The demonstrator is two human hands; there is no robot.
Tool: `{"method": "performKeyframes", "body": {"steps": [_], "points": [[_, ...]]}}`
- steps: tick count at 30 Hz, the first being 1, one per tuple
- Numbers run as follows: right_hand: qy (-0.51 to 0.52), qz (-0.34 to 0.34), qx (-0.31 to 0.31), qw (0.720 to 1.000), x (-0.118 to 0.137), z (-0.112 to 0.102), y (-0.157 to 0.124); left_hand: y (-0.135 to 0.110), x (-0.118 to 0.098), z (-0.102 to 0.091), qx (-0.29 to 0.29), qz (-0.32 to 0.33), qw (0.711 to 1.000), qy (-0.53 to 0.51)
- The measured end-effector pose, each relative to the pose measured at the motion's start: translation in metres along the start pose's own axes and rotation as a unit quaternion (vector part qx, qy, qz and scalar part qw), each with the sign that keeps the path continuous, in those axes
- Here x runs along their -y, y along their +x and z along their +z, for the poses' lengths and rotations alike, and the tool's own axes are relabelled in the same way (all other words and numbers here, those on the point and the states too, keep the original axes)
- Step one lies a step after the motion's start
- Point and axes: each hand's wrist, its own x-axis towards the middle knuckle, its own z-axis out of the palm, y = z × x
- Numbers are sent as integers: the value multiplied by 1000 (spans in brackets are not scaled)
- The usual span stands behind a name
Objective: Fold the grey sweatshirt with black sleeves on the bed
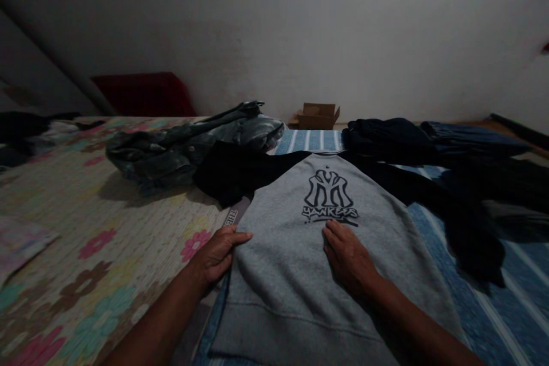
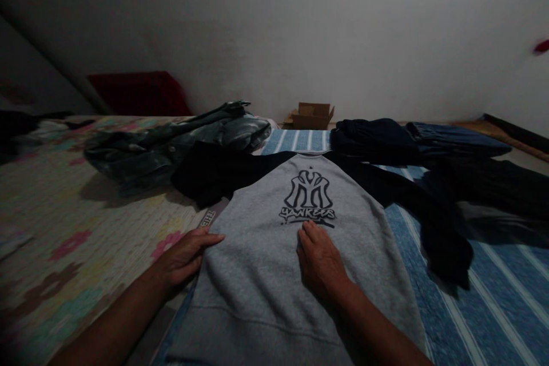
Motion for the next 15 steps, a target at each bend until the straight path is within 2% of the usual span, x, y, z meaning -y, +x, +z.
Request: {"method": "performKeyframes", "body": {"steps": [7, 12, 15], "points": [[12, 12, 14, 1000, 0, -3, 2, 5, 5, -2, -56, -37, 998, 19], [21, 28, 16, 999, -1, -5, 2, 4, 7, -2, -110, -8, 992, 63], [24, 24, 16, 999, -2, -5, 2, 1, 3, 0, -121, 7, 992, 47]]}}
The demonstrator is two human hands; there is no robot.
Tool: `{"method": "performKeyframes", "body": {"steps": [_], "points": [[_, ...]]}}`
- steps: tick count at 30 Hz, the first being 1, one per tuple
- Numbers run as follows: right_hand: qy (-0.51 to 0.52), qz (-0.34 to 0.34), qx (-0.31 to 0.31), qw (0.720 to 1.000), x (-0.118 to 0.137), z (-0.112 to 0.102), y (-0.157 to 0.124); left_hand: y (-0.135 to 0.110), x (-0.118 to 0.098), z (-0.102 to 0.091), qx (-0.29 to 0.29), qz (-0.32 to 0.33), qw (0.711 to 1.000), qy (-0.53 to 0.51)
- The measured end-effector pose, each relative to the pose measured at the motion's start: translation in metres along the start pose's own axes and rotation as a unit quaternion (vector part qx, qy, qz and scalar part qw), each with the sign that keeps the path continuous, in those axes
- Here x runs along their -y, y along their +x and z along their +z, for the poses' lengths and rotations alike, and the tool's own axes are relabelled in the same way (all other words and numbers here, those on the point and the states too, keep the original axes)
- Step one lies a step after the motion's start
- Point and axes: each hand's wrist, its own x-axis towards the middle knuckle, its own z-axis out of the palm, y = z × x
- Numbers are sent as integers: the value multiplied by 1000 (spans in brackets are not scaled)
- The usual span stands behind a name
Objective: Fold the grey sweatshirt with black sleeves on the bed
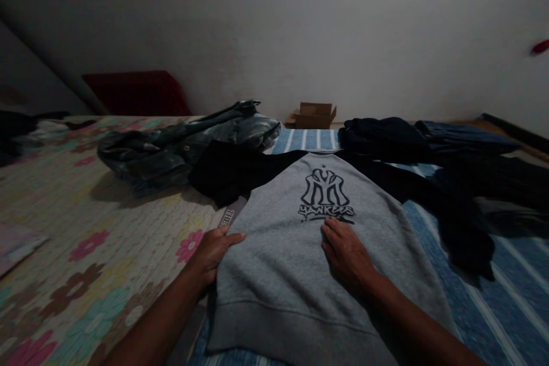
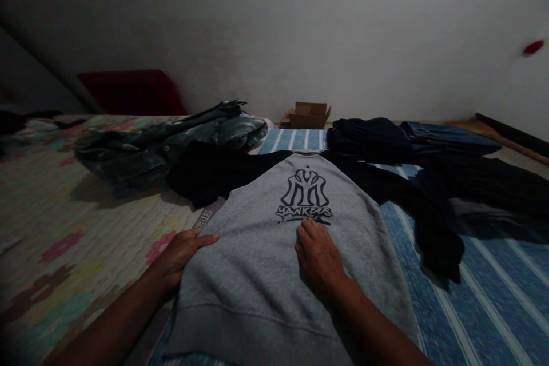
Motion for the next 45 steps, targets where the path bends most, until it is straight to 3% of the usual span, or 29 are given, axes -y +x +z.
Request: {"method": "performKeyframes", "body": {"steps": [12, 15, 20, 26, 31, 37, 45], "points": [[5, 3, -16, 1000, -1, -1, 1, -13, -25, 6, -30, 23, 996, -83], [2, -1, -22, 1000, -3, 1, 0, -13, -29, 7, -22, -10, 995, -100], [-14, 7, -3, 1000, -1, -4, 3, -3, -14, -6, -6, -78, 996, -42], [-58, 16, 34, 998, 7, -9, 4, -1, 0, -17, 54, -30, 998, -12], [-82, 13, 61, 995, 10, -11, 2, -20, 1, -8, 56, -12, 998, -32], [-79, 4, 97, 992, 10, -18, 0, -51, 6, -6, 131, -83, 987, -34], [-57, 26, 161, 985, 16, -29, 3, -50, 16, -11, 90, -72, 993, 34]]}}
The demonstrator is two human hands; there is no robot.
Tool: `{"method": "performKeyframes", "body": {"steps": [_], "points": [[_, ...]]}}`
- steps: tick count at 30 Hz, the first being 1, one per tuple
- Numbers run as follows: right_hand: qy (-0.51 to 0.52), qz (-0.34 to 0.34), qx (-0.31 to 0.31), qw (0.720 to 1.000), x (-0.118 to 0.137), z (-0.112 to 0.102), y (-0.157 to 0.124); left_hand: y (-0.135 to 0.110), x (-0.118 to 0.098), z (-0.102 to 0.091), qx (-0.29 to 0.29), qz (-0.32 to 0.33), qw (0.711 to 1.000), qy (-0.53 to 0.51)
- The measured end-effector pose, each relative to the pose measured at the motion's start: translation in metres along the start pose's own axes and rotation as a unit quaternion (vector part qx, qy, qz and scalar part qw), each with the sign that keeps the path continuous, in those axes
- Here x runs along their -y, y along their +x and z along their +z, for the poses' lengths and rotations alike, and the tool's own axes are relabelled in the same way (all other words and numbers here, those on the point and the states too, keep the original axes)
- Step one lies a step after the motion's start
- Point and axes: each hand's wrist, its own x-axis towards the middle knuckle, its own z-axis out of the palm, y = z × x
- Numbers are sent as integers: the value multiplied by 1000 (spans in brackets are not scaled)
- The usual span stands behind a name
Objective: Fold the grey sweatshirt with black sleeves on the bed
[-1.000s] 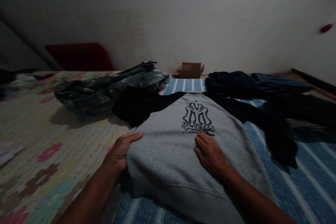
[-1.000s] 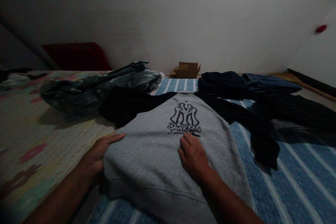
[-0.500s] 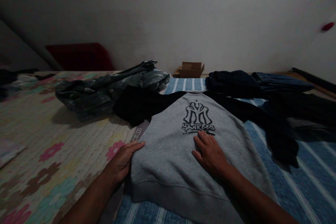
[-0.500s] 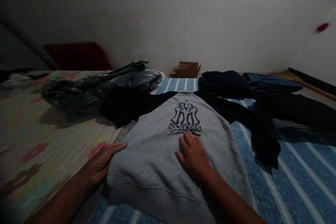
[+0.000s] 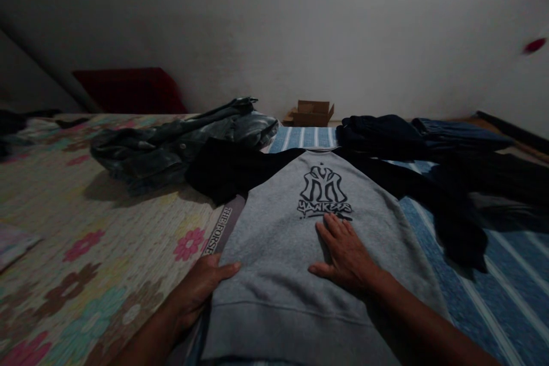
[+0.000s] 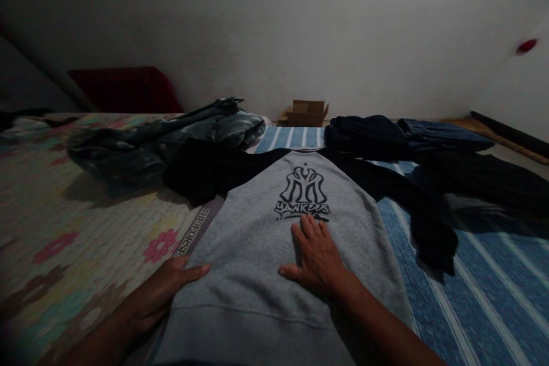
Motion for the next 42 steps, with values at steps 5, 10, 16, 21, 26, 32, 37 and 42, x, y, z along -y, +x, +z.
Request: {"method": "performKeyframes", "body": {"steps": [5, 10, 16, 21, 26, 32, 37, 42], "points": [[35, -32, 49, 998, 12, -3, -8, -8, 2, -3, 77, 12, 997, 27], [60, -86, 63, 992, 30, 3, -11, -15, -2, -5, 99, 21, 994, 40], [47, -98, 65, 992, 32, 5, -7, -14, -2, -8, 122, 37, 985, 113], [42, -105, 66, 991, 25, 6, -11, -4, 7, -19, 20, 101, 936, 338], [35, -107, 58, 992, 23, 11, -12, -4, 6, -21, -81, 123, 800, 581], [29, -121, 51, 991, 23, 12, -12, -15, -18, 33, -210, 195, 656, 698], [33, -123, 57, 990, 22, 13, -12, 35, -18, 85, -110, 349, 631, 685], [45, -105, 48, 992, 21, 11, -14, 83, 1, 85, -95, 331, 616, 709]]}}
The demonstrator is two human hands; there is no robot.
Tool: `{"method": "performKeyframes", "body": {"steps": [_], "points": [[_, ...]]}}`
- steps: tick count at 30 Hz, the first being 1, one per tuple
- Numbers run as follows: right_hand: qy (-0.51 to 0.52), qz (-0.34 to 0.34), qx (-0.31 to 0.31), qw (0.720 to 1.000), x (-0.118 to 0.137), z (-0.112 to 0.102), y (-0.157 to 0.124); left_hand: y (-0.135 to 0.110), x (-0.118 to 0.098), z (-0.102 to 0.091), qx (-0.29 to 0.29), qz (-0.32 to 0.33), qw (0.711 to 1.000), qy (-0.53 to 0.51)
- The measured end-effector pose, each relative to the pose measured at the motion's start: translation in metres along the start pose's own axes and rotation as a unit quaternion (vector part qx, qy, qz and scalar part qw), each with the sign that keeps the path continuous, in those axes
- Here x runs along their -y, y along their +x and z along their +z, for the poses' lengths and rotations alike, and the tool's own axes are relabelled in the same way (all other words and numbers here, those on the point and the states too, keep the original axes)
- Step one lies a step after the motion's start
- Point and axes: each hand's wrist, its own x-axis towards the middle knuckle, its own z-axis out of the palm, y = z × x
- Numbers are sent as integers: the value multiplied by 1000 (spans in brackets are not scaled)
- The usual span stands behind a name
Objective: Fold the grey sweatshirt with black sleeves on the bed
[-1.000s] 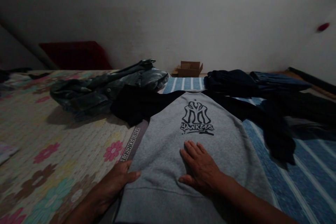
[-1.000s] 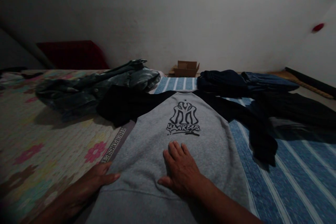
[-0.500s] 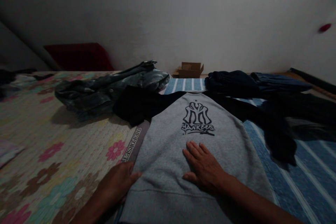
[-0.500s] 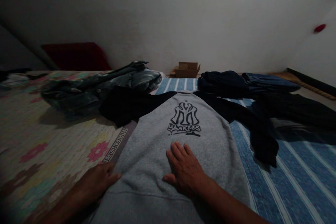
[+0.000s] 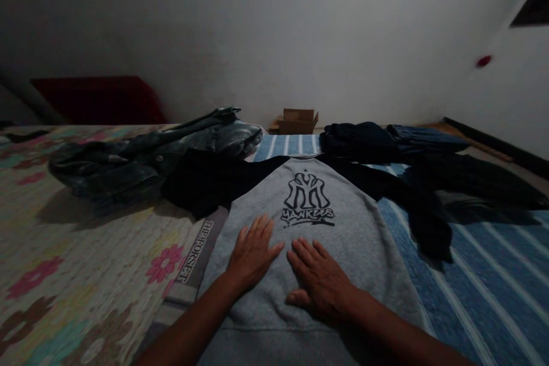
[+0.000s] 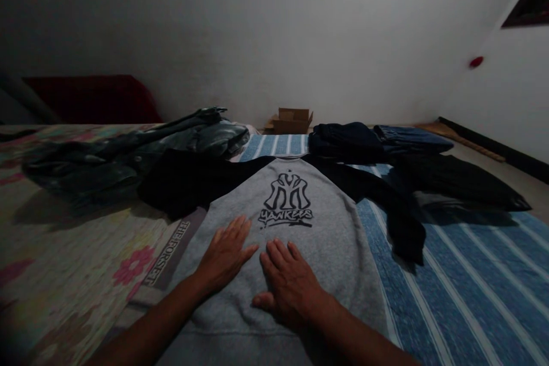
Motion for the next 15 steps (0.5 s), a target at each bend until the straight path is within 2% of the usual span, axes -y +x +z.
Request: {"method": "performKeyframes", "body": {"steps": [2, 4, 7, 9, 11, 13, 15], "points": [[-8, 35, -39, 999, -6, -4, -6, 0, 5, 5, -10, 2, 1000, 11], [-37, 104, -106, 988, -19, -11, -16, -2, 6, 3, -13, 0, 1000, 17], [-87, 257, -191, 943, -50, -30, -41, -2, 4, -4, -2, -10, 1000, 17], [-102, 377, -183, 902, -74, -43, -59, -1, 2, -7, 3, -16, 1000, 16], [-84, 464, -160, 867, -94, -53, -73, 0, 2, -7, 3, -20, 1000, 18], [-46, 519, -144, 841, -109, -58, -81, 1, 1, -7, 5, -22, 1000, 20], [8, 530, -139, 837, -119, -58, -83, 1, 1, -7, 7, -24, 999, 23]]}}
